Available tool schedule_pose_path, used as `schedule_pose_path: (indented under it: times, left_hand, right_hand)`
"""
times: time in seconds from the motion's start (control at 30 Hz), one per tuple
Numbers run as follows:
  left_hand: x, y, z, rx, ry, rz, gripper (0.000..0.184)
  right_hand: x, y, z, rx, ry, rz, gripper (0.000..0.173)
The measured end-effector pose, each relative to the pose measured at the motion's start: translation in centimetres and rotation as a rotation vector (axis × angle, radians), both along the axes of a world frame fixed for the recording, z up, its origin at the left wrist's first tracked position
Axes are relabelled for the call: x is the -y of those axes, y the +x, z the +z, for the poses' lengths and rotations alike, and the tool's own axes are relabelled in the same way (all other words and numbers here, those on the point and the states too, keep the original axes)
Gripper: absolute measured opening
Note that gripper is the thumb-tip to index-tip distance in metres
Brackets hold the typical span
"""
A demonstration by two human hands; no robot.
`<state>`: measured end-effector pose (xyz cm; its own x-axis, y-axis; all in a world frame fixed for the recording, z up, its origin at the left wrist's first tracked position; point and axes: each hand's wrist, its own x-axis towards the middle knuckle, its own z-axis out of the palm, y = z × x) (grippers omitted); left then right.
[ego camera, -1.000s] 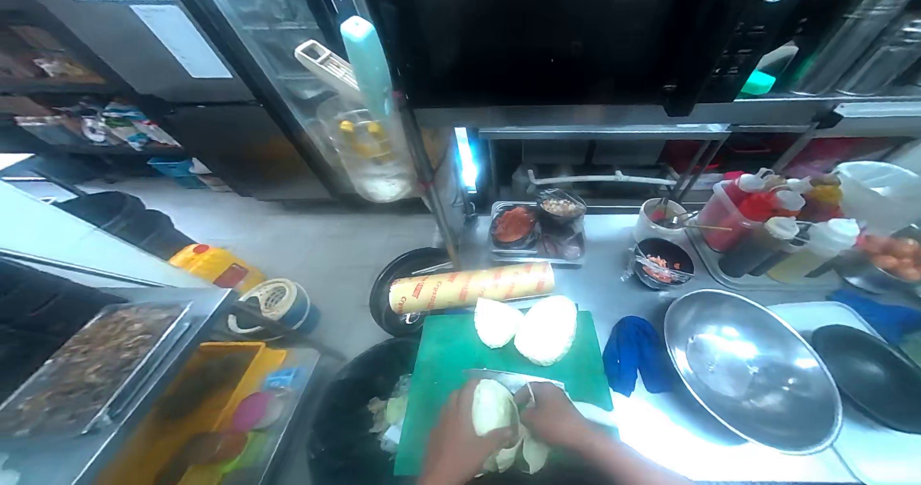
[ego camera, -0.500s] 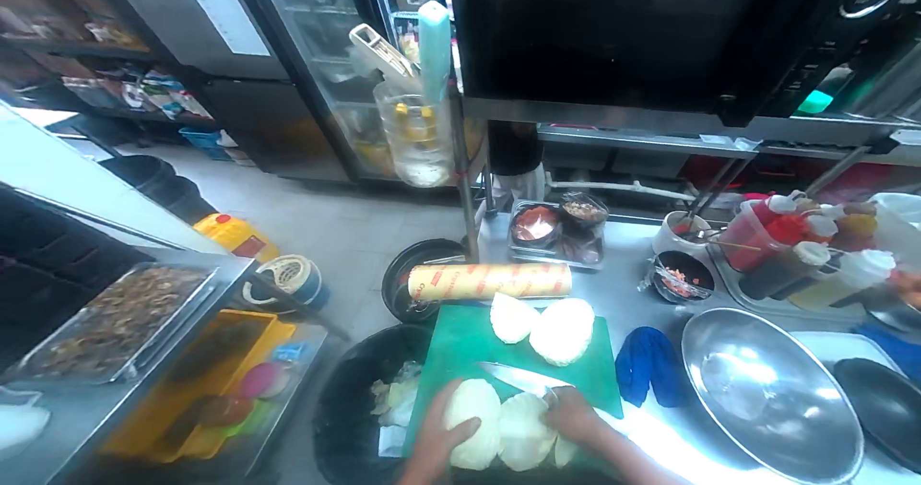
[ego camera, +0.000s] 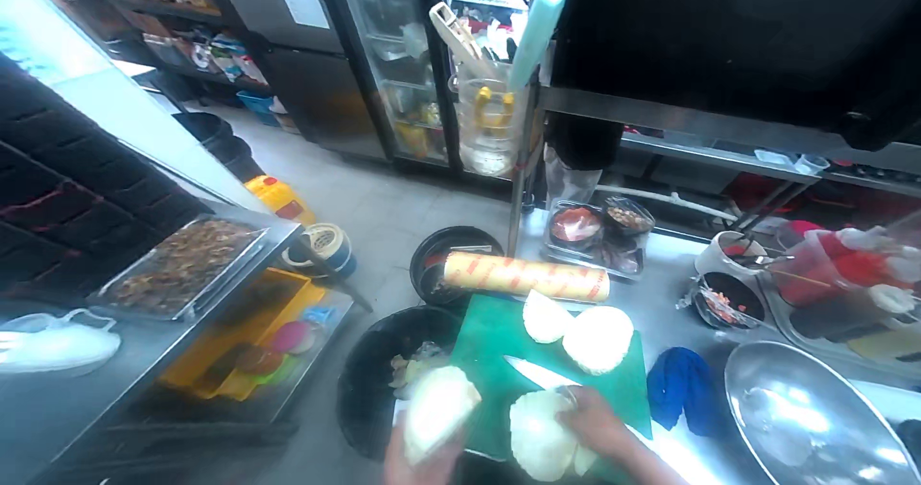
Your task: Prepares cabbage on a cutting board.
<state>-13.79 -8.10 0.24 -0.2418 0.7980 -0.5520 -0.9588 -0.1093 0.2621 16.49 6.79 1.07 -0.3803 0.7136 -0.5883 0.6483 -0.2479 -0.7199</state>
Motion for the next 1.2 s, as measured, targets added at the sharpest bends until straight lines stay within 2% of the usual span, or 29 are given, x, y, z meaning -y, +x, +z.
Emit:
schedule_pose_path:
  times: [0.1,0.23,0.37,0.5,0.57,0.63,0.7,0.73,0.8,0.9,0.97,1.07,1.2]
  left_hand:
    - [0.0,-3.3,2.2,-0.021,0.040,0.144,0.067]
    - [0.8,-6.5,3.4,-0.241,-0.069,0.038,0.061]
    - [1.3,-5.4,2.6,-0.370,-0.291,-0.072,0.055]
    - [1.1,-1.8,0.4,-0.333,-0.448,-0.148,0.055]
    - [1.0,0.0,-0.3,-0.340,-0.463,-0.186,0.055]
    - [0.6,1.6,-0.6,-0.361,-0.467,-0.208,0.058]
    - [0.1,2.6,-0.7,-0.372,-0.464,-0.204,0.063]
    - [-0.2,2.9,-0.6,-0.377,-0.463,-0.194,0.064]
    - [-0.9,3.4,-0.3,-0.371,-0.474,-0.170,0.067]
    - [-2.0,4.1,-0.2,-0.344,-0.472,-0.142,0.063]
    - [-2.8,4.8,-0.1,-0.316,-0.469,-0.124,0.059]
    - [-4.2,5.9,0.5,-0.260,-0.492,-0.100,0.059]
    - [-4.7,6.1,0.0,-0.265,-0.513,-0.093,0.060]
  right_hand:
    - [0.2,0.7,-0.5,-0.084,-0.068,-0.122,0.029]
    - [-0.9,-1.3,1.5,-0.178,-0.080,-0.335,0.034]
    - [-4.1,-6.8,5.5,-0.288,-0.018,-0.416,0.037]
    - [-6.1,-13.0,9.4,-0.389,-0.015,-0.279,0.033]
    - [-6.4,-15.8,10.2,-0.459,-0.133,-0.189,0.049]
    - [-6.0,-17.8,10.3,-0.486,-0.246,-0.174,0.082]
    - [-5.2,-18.1,9.5,-0.402,-0.126,-0.118,0.096]
    - [-4.6,-17.5,8.8,-0.335,0.037,-0.003,0.095]
    - [-2.5,-15.3,7.5,-0.168,0.415,0.345,0.081]
    - [1.3,-12.2,5.7,-0.057,0.770,0.698,0.063]
    - [2.8,-11.4,4.4,-0.023,0.905,0.777,0.047]
    - [2.8,-11.0,3.5,-0.017,1.019,0.748,0.027]
    - [2.6,-10.4,4.3,-0.045,1.023,0.722,0.017]
